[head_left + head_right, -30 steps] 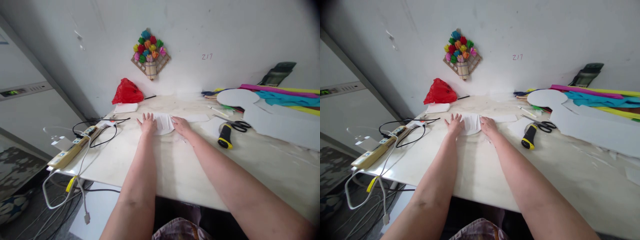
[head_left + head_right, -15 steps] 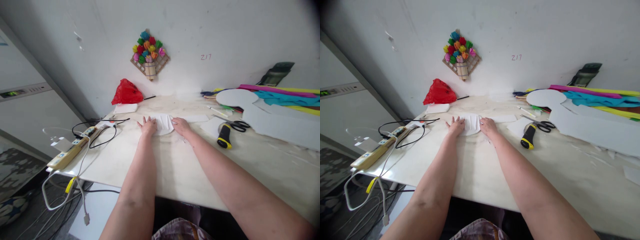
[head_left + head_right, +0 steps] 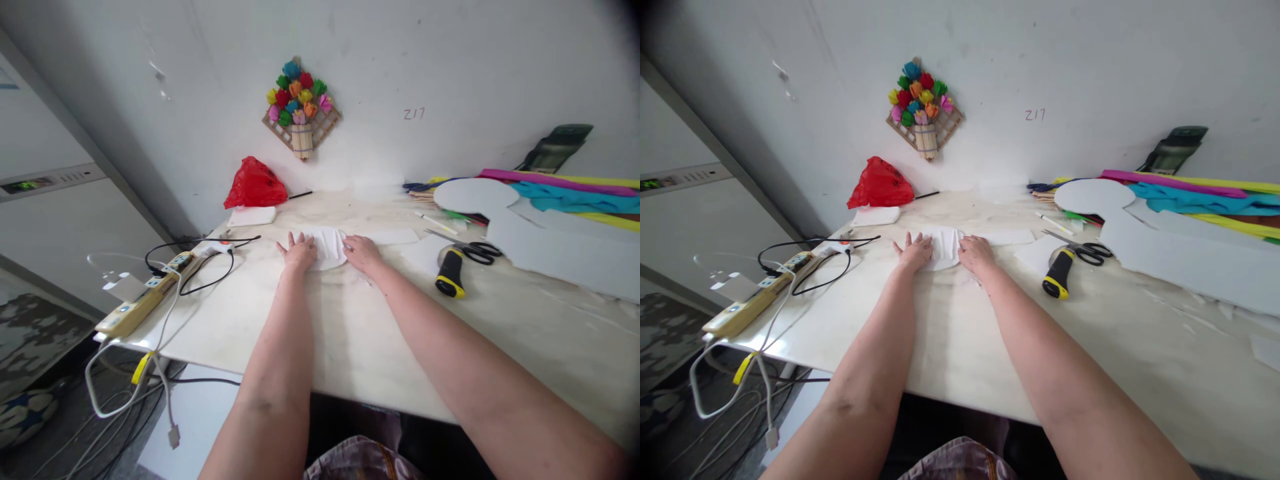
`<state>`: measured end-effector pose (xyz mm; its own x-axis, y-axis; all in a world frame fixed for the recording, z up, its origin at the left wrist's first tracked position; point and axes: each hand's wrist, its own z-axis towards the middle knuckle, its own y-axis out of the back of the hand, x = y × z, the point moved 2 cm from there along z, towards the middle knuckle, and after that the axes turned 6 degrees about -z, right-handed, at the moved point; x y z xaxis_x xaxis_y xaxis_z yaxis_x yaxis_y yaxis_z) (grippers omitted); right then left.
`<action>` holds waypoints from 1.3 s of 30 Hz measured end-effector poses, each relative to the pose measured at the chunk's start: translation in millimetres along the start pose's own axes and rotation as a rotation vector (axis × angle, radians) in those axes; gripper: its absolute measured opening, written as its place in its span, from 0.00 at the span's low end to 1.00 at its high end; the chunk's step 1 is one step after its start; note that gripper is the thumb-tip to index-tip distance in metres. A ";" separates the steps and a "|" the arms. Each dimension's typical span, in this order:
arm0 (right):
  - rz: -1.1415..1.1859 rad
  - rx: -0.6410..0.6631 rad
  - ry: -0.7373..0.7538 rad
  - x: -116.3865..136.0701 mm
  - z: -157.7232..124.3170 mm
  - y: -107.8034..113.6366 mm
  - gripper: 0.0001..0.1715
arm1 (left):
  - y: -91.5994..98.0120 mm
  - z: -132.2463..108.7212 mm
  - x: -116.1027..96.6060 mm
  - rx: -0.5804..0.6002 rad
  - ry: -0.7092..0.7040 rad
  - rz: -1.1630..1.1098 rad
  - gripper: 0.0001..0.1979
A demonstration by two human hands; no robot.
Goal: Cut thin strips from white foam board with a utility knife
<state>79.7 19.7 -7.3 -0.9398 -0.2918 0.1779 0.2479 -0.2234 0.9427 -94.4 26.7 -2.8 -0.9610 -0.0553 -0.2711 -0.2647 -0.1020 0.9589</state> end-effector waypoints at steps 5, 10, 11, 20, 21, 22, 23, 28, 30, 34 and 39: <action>-0.011 -0.015 0.003 1.9 -1.8 1.6 0.20 | 2.3 -0.6 -0.9 0.011 0.014 -0.016 0.25; -0.003 -0.023 0.000 2.9 -2.6 2.3 0.22 | 3.6 -2.1 -7.5 -0.006 -0.069 -0.014 0.25; 0.000 -0.022 -0.006 3.2 -2.9 2.6 0.22 | 4.2 -3.2 -10.3 -0.003 -0.106 -0.014 0.25; -0.007 0.022 -0.013 4.2 -2.8 2.5 0.24 | 8.9 -16.5 -34.5 0.017 -0.363 0.040 0.23; -0.009 0.025 -0.012 3.8 -2.4 1.6 0.25 | 8.3 -16.6 -35.4 0.023 -0.369 0.044 0.22; -0.011 0.025 -0.009 3.4 -2.0 0.7 0.25 | 7.5 -16.6 -36.0 0.031 -0.371 0.045 0.22; -0.014 0.023 -0.007 3.1 -1.6 0.0 0.24 | 6.8 -16.3 -36.3 0.039 -0.369 0.044 0.22; -0.022 0.008 -0.014 3.1 -1.6 -0.9 0.23 | 3.7 -14.1 -35.5 0.029 -0.357 0.035 0.21; -0.024 0.005 -0.010 3.8 -2.4 -0.2 0.23 | 2.6 -13.7 -35.9 0.013 -0.359 0.033 0.21; -0.036 -0.006 -0.007 4.9 -4.2 1.5 0.22 | 2.3 -14.3 -39.5 -0.028 -0.353 0.046 0.21; -0.055 -0.007 -0.008 4.5 -4.1 0.0 0.22 | 4.3 -15.5 -42.2 -0.043 -0.366 0.056 0.20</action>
<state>76.4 14.6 -7.6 -0.9538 -0.2717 0.1283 0.1976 -0.2458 0.9490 -53.7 13.2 11.5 -0.9412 0.2960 -0.1628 -0.2145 -0.1513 0.9649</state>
